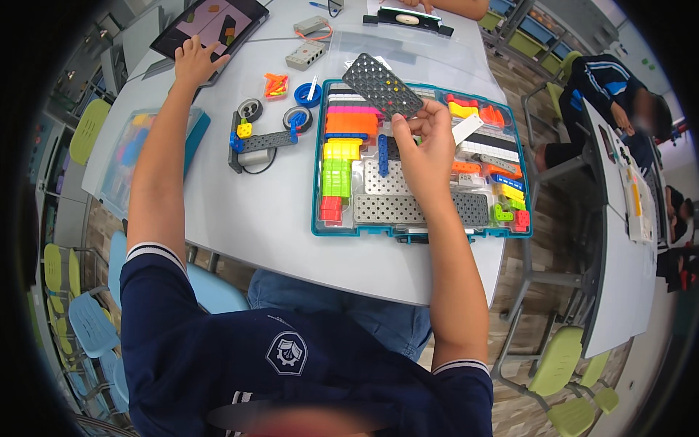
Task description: The person assembles a small educational robotics kit by connecting a motor to a base plate and attaching colorful plastic pieces. They handle the motor, base plate, and plastic components, placing them into a compartmentalized storage case.
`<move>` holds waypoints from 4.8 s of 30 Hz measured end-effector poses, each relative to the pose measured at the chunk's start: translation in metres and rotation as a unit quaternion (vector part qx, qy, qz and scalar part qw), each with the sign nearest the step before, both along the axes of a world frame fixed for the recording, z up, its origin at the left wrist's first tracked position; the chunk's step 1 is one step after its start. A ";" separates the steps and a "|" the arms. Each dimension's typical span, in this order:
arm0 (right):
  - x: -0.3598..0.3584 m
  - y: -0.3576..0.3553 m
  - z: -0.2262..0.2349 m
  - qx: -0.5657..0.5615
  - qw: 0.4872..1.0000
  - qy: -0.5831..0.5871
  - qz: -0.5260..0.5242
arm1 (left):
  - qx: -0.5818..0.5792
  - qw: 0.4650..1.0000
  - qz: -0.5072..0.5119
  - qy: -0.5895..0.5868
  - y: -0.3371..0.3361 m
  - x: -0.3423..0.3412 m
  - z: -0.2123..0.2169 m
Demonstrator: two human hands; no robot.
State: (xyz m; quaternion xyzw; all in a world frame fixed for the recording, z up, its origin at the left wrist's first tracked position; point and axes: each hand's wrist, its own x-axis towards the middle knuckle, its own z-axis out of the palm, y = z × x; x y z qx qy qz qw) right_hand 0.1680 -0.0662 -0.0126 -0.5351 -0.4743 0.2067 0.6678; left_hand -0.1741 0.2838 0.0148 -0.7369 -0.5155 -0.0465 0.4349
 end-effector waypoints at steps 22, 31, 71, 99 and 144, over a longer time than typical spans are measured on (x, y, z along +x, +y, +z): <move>-0.001 -0.001 0.000 0.011 1.000 0.006 0.008 | 0.029 0.998 -0.028 -0.055 0.003 -0.013 -0.007; 0.000 -0.001 0.000 -0.001 1.000 -0.011 -0.006 | -0.034 0.999 -0.029 -0.027 -0.001 -0.010 -0.013; 0.001 0.001 -0.001 -0.001 1.000 -0.018 -0.004 | 0.116 0.992 -0.034 -0.037 0.004 -0.010 -0.005; 0.001 0.003 -0.002 0.016 0.998 -0.045 -0.028 | -0.157 0.787 -0.451 -0.390 -0.239 0.157 0.015; -0.007 -0.001 -0.003 0.011 0.988 -0.148 -0.051 | -0.217 0.698 -0.567 -0.380 -0.255 0.162 -0.026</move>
